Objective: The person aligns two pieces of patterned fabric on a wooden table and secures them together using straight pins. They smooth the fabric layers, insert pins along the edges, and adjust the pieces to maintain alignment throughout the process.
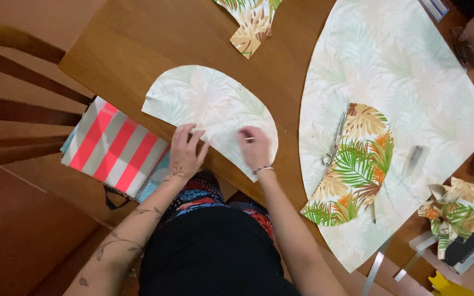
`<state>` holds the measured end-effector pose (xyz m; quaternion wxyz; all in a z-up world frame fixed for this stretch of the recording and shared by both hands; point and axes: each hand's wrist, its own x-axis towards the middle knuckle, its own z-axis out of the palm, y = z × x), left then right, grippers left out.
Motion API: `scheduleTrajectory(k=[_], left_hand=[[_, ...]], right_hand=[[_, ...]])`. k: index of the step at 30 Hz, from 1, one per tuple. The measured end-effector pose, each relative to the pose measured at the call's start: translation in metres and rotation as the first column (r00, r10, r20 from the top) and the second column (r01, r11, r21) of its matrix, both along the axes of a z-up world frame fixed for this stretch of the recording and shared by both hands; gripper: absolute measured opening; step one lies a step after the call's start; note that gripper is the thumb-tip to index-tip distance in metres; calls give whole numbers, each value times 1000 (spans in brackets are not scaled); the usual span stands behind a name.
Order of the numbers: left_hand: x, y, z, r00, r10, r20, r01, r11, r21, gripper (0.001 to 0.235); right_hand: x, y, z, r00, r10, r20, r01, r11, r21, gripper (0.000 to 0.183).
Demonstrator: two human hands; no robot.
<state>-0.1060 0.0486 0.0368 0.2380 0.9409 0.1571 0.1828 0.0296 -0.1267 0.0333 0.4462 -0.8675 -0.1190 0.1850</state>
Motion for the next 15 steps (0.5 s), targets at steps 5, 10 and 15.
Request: scheduleTrajectory(k=[5, 10, 15], left_hand=[[-9, -6, -4, 996, 34, -79, -35, 999, -2, 34], [-15, -10, -9, 992, 17, -123, -12, 999, 40, 44], [-18, -11, -21, 996, 59, -64, -51, 991, 120, 53]], right_hand=[[-29, 36, -40, 971, 236, -28, -238, 969, -71, 10], [-25, 35, -51, 942, 335, -4, -330, 924, -194, 11], [-27, 31, -47, 934, 356, 35, -345, 923, -169, 9]])
